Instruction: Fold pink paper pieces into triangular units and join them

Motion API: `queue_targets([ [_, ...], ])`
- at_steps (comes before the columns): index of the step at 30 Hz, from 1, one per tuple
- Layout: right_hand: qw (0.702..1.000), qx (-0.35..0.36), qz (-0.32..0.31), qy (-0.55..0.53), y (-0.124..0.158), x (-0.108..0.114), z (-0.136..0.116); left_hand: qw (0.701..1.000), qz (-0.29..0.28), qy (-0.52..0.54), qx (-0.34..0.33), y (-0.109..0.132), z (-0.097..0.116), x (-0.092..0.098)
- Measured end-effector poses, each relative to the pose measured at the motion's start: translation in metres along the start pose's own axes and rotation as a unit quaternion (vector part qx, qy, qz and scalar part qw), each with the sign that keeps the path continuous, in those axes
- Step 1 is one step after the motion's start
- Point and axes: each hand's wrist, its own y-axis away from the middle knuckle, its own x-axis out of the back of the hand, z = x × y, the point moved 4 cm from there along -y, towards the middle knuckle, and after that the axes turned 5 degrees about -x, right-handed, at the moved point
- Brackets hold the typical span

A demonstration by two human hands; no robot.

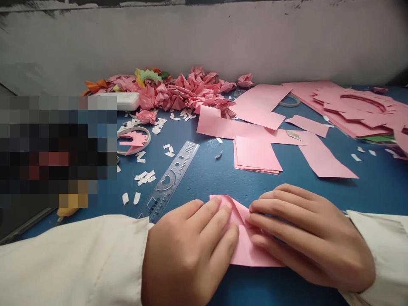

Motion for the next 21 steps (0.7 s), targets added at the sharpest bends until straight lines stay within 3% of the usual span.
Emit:
queue_targets([
  [7,0.999,-0.029,-0.004,-0.022,0.0024,-0.0021,0.0022,0.999,-0.025,0.015,-0.018,-0.0018,-0.0019,0.0029],
  [21,0.999,-0.043,-0.015,-0.009,-0.0009,-0.0024,0.0029,0.999,-0.046,0.018,0.021,-0.0024,-0.0031,-0.0027],
])
